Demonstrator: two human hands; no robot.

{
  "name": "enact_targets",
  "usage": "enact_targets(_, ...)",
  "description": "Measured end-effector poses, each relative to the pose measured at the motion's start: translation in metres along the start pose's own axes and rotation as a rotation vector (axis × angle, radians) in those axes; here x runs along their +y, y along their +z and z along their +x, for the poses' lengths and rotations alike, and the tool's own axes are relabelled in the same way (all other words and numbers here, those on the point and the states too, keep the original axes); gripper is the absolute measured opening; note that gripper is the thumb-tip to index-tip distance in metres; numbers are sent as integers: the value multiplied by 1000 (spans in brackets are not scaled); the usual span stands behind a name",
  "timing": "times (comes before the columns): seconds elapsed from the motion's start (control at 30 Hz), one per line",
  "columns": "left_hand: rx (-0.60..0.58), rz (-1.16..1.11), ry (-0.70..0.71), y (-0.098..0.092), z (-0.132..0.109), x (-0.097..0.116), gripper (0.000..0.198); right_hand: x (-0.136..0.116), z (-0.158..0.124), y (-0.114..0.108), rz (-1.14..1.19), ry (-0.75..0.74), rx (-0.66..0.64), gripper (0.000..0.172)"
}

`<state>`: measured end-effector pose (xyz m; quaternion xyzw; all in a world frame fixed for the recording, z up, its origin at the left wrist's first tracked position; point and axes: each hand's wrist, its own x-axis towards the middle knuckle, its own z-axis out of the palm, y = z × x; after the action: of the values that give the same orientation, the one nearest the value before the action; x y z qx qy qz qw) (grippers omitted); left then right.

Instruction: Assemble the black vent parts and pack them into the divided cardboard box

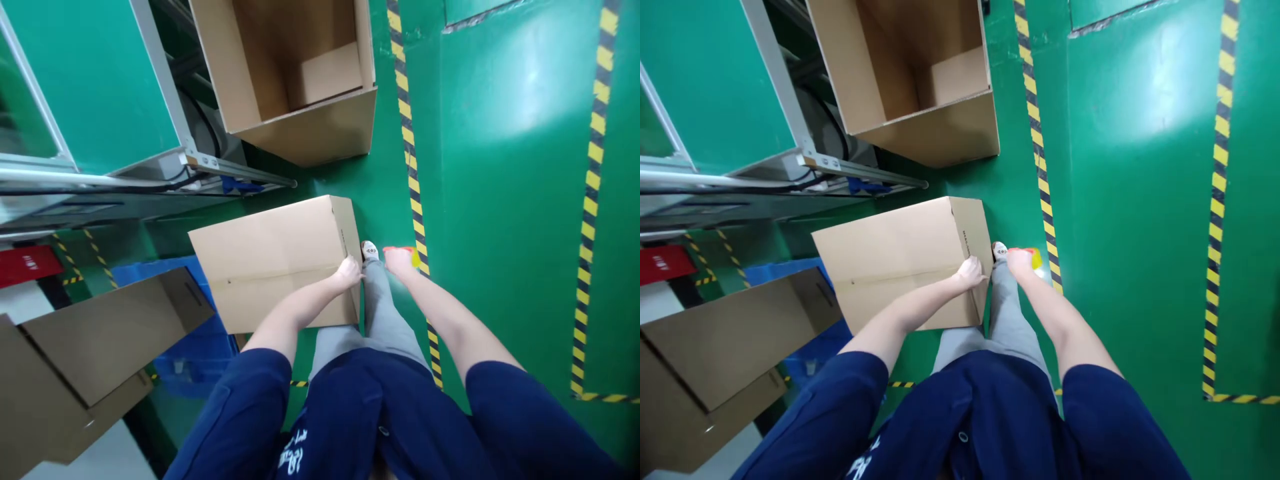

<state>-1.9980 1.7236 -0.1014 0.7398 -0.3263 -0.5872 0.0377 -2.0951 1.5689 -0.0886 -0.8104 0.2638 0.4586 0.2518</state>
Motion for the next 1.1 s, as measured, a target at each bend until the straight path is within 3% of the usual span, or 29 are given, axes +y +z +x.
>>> enact_targets(0.1,74,-63,-55,-5,12,18,34,40,-16,7,94,71,79,42)
enact_targets(0.23,177,-255,-25,-26,20,38,38,70,-58,10,620,-22,353,51)
enact_targets(0.3,202,-442,41,-40,15,44,50,63,-78,9,865,-106,471,52)
enact_targets(0.37,184,-777,117,-55,3,45,60,44,-92,10,1004,-137,548,51)
enact_targets(0.47,102,-1261,158,-78,-21,36,60,7,-102,14,1119,-125,574,51)
enact_targets(0.53,40,-1362,118,-90,-36,25,58,-17,-103,16,1168,-114,582,51)
enact_targets(0.6,19,-1369,84,-99,-45,14,54,-41,-104,14,1195,-116,614,50)
enact_targets(0.7,183,-1220,137,-116,-45,3,38,-76,-103,2,1183,-110,692,47)
enact_targets(0.77,308,-1100,204,-138,-34,0,25,-96,-104,-5,1157,-65,734,46)
enact_targets(0.83,412,-1034,247,-173,-15,-2,18,-110,-108,-3,1144,1,745,46)
enact_targets(1.0,731,-962,230,-276,49,-20,15,-125,-126,46,1178,100,680,46)
enact_targets(1.1,772,-772,198,-301,77,-40,14,-132,-124,73,1195,97,694,46)
